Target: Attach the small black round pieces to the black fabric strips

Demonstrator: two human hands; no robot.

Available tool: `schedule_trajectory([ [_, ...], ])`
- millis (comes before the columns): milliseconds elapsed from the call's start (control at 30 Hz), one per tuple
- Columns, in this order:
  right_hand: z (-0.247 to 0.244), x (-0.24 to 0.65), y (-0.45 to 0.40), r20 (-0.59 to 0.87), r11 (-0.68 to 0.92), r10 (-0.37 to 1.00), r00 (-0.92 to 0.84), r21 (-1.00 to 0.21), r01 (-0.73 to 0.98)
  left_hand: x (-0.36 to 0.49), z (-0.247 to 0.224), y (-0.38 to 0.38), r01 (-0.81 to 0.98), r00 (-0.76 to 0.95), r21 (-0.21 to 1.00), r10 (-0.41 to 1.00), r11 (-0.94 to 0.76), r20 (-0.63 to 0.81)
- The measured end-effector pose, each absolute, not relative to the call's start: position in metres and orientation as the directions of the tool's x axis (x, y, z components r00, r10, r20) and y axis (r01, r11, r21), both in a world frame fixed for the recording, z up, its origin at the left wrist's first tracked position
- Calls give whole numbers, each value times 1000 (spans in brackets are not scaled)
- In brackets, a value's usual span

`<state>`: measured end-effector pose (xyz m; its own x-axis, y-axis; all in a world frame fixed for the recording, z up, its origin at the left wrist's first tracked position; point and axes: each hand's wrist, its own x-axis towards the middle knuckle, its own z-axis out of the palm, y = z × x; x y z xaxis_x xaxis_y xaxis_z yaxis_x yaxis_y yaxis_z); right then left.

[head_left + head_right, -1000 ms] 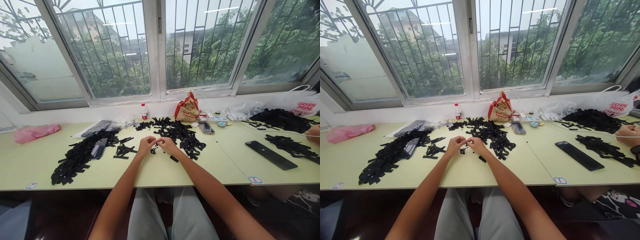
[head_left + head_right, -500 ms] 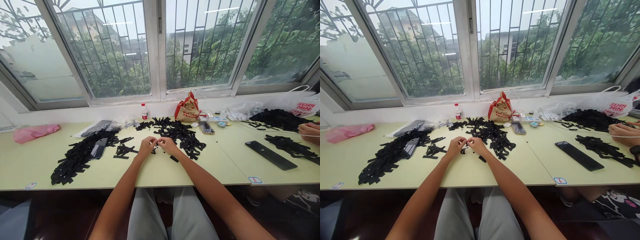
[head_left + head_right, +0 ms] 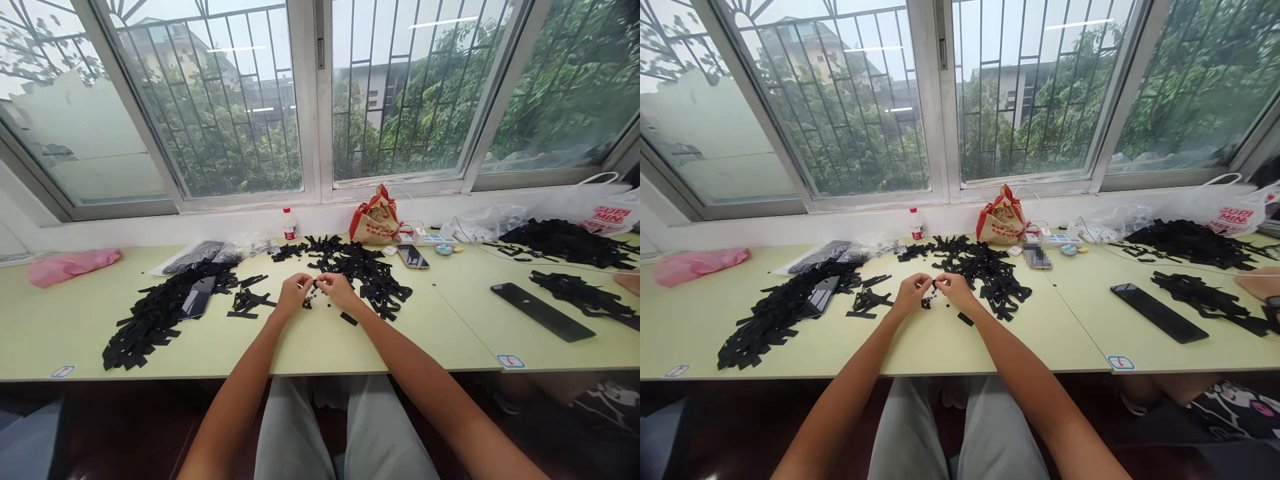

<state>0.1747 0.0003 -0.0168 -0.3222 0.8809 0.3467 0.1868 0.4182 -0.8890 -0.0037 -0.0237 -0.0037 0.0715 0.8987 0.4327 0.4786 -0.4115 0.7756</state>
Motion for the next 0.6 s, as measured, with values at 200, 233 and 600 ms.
schedule_trajectory([
  [200, -14, 175, -3, 344, 417, 883, -320, -888, 196, -5, -2, -21, 419, 62, 817, 911, -395, 408],
  [233, -14, 175, -3, 345, 419, 880, -325, -888, 191, -5, -2, -21, 425, 68, 815, 912, -394, 405],
  [600, -14, 176, -3, 339, 410, 877, -341, -897, 163, -7, -6, -20, 433, 128, 808, 915, -399, 383],
])
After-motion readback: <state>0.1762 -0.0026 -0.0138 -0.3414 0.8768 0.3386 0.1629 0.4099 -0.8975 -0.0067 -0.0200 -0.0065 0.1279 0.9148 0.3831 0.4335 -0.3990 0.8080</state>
